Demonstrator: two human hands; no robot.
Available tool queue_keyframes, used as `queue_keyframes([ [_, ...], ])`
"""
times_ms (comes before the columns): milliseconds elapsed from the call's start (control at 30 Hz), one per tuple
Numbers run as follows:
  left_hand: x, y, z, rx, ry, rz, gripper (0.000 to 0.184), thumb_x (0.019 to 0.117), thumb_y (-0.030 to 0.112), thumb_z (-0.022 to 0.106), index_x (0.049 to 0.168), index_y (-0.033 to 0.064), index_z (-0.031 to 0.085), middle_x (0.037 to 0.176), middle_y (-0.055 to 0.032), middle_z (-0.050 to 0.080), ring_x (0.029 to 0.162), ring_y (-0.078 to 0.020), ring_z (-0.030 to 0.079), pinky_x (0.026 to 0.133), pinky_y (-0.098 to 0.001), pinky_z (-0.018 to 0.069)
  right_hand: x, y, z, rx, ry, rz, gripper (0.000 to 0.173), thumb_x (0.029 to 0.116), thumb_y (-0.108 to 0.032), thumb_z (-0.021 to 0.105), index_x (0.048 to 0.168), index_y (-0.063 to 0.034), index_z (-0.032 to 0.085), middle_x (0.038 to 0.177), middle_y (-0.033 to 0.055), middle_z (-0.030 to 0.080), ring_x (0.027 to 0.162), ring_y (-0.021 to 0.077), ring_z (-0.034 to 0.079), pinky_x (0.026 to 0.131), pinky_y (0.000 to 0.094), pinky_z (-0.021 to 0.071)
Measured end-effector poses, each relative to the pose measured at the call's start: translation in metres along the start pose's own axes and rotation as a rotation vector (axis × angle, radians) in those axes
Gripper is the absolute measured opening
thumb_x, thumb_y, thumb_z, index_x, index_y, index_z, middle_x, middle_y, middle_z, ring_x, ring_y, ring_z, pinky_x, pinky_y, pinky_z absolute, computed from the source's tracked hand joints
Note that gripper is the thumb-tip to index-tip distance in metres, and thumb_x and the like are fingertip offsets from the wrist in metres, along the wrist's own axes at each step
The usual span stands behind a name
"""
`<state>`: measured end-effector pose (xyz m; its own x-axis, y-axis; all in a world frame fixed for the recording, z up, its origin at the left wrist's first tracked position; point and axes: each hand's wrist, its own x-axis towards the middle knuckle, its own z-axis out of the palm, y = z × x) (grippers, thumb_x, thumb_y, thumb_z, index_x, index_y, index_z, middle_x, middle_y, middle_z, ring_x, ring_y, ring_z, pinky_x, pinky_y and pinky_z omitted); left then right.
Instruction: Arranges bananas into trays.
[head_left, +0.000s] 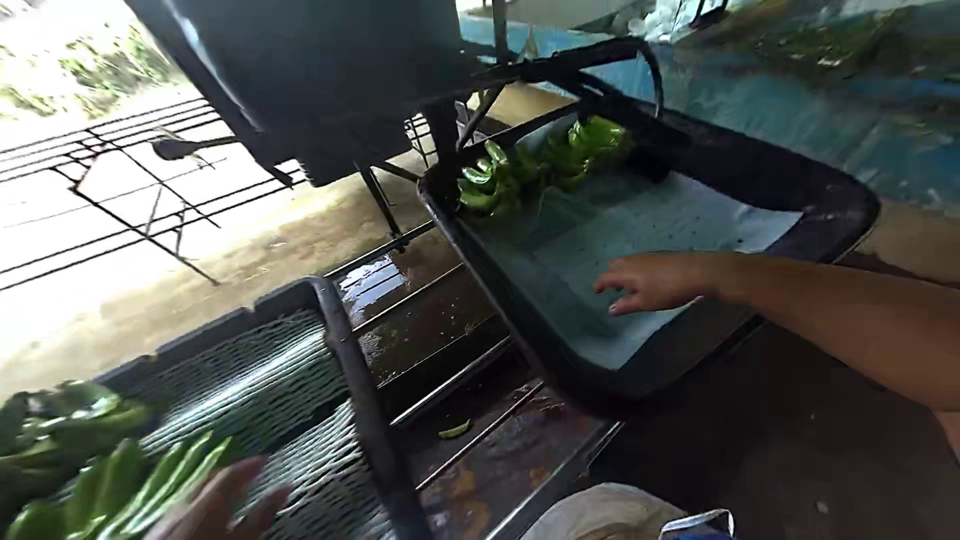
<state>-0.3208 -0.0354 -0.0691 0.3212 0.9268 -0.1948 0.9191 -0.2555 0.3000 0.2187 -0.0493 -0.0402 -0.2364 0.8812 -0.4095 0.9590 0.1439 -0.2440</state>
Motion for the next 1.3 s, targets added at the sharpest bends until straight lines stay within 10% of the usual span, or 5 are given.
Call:
queue_keyframes([
  [167, 0.095, 0.235, 0.086, -0.433, 0.04, -0.087, 0.069, 0.1008, 0.026, 0.066, 0.156, -0.0019, 0.034, 0.153, -0.0302, 0.042, 0.13, -0.0414, 0.057, 0.106, -0.0531, 0.048, -0.004, 0.175, -0.011, 0.123, 0.066, 0.224, 0.043, 0.1035, -0.022, 0.063, 0.136, 0.0053, 0.059, 0.122, 0.0294, 0.065, 0.113, 0.0448, 0.063, 0.104, 0.0592, 0.0448],
  [300, 0.124, 0.312, 0.146, -0.54, 0.215, -0.146, 0.096, 0.0923, 0.02, 0.075, 0.161, -0.0054, 0.013, 0.163, -0.0334, 0.02, 0.15, -0.0433, 0.031, 0.12, -0.0513, 0.0326, -0.001, 0.251, -0.011, 0.431, 0.163, 0.394, 0.052, 0.1062, -0.024, 0.059, 0.148, 0.0024, 0.045, 0.119, 0.0323, 0.062, 0.097, 0.0434, 0.064, 0.087, 0.0568, 0.0514],
  [833, 0.115, 0.315, 0.158, -0.643, 0.317, -0.267, 0.08, 0.0914, 0.004, 0.06, 0.161, -0.0017, 0.021, 0.162, -0.0293, 0.03, 0.148, -0.0323, 0.039, 0.12, -0.0446, 0.034, 0.213, 0.373, -0.1, 1.222, 0.912, 0.633, 0.082, 0.1004, -0.037, 0.066, 0.165, -0.0241, 0.017, 0.165, 0.0305, 0.012, 0.142, 0.0544, 0.033, 0.096, 0.07, 0.0474],
  [1000, 0.117, 0.314, 0.16, -0.638, 0.323, -0.26, 0.079, 0.0897, 0.004, 0.059, 0.159, -0.0067, 0.022, 0.159, -0.0319, 0.033, 0.145, -0.0283, 0.043, 0.118, -0.0396, 0.0369, 0.263, 0.4, -0.099, 0.946, 0.878, 0.582, 0.09, 0.0974, -0.037, 0.07, 0.164, -0.006, 0.018, 0.163, 0.0333, 0.023, 0.149, 0.0506, 0.026, 0.12, 0.0595, 0.0277],
  [1300, 0.119, 0.31, 0.168, -0.647, 0.359, -0.28, 0.079, 0.0894, 0.007, 0.06, 0.16, -0.0024, 0.025, 0.161, -0.0262, 0.033, 0.146, -0.0209, 0.043, 0.118, -0.0342, 0.0376, 0.253, 0.408, -0.076, 0.894, 0.805, 0.603, 0.053, 0.0994, -0.017, 0.067, 0.145, 0.0008, 0.046, 0.142, 0.0349, 0.05, 0.13, 0.0501, 0.049, 0.1, 0.0657, 0.0415],
])
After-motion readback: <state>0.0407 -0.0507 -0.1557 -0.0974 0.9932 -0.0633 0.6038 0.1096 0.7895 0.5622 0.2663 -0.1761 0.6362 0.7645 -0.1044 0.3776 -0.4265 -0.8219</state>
